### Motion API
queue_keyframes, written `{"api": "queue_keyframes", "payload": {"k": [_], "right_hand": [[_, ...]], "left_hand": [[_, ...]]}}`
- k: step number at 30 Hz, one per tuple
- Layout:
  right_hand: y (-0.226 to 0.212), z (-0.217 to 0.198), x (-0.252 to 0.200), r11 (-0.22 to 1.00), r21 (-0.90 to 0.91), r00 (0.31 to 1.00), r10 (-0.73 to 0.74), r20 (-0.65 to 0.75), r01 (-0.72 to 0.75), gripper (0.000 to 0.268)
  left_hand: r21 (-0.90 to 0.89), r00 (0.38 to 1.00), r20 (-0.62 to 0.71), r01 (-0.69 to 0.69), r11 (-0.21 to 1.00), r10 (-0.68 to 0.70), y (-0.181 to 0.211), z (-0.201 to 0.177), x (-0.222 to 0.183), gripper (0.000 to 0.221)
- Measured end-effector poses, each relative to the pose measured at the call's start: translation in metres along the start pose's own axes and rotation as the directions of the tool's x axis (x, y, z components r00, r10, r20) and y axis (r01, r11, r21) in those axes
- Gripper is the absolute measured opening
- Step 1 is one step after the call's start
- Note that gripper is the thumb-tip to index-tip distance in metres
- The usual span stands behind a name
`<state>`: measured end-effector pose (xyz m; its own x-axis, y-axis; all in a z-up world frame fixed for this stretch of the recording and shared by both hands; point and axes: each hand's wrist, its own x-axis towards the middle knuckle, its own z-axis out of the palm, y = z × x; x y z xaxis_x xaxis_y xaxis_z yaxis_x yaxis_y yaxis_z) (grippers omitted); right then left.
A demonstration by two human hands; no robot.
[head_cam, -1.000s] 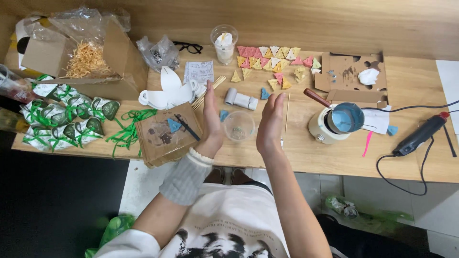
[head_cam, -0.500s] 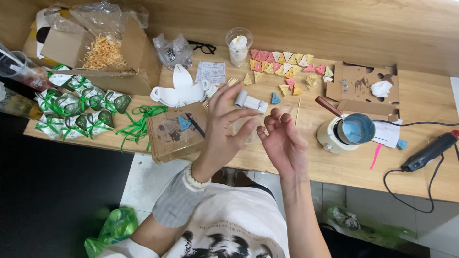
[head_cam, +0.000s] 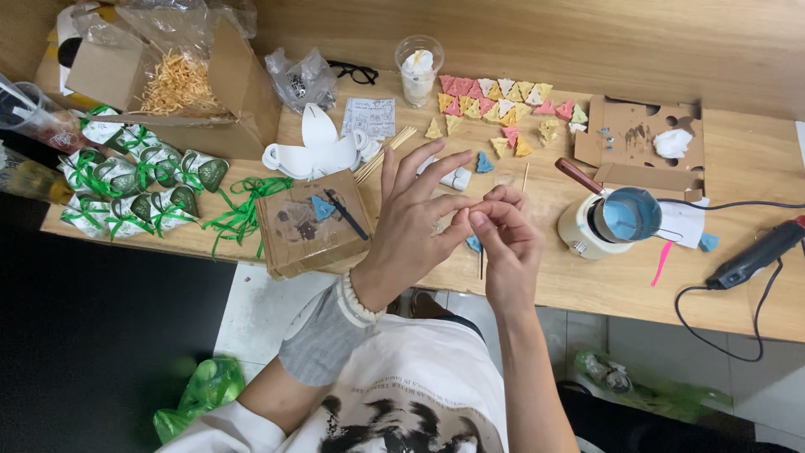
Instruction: The recorder is painting and cleaning blue wax figures on a workstation in a workshop environment.
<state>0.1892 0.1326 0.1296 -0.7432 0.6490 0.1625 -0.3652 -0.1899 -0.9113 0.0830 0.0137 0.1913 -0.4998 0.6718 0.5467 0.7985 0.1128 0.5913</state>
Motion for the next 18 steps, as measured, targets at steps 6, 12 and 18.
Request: {"api": "queue_keyframes", "payload": {"k": [6,12,18], "right_hand": [[-0.003,0.011,-0.002,0.974,-0.202,0.994,-0.11,-0.006,0.106,0.007],[0.002,0.017,-0.006,0.981,-0.151,0.991,-0.108,0.074,0.118,0.014],[-0.013,0.047,-0.01,0.619,-0.54,0.818,-0.367,0.442,0.57,0.044]], "left_hand": [[0.004,0.999,0.015,0.044,0.999,-0.044,-0.009,0.004,-0.002,0.005],[-0.365,0.982,0.046,0.187,0.912,-0.183,-0.032,0.013,-0.014,0.009],[-0.924,0.89,0.317,0.367,0.105,-0.328,-0.044,0.027,-0.04,0.034]]}}
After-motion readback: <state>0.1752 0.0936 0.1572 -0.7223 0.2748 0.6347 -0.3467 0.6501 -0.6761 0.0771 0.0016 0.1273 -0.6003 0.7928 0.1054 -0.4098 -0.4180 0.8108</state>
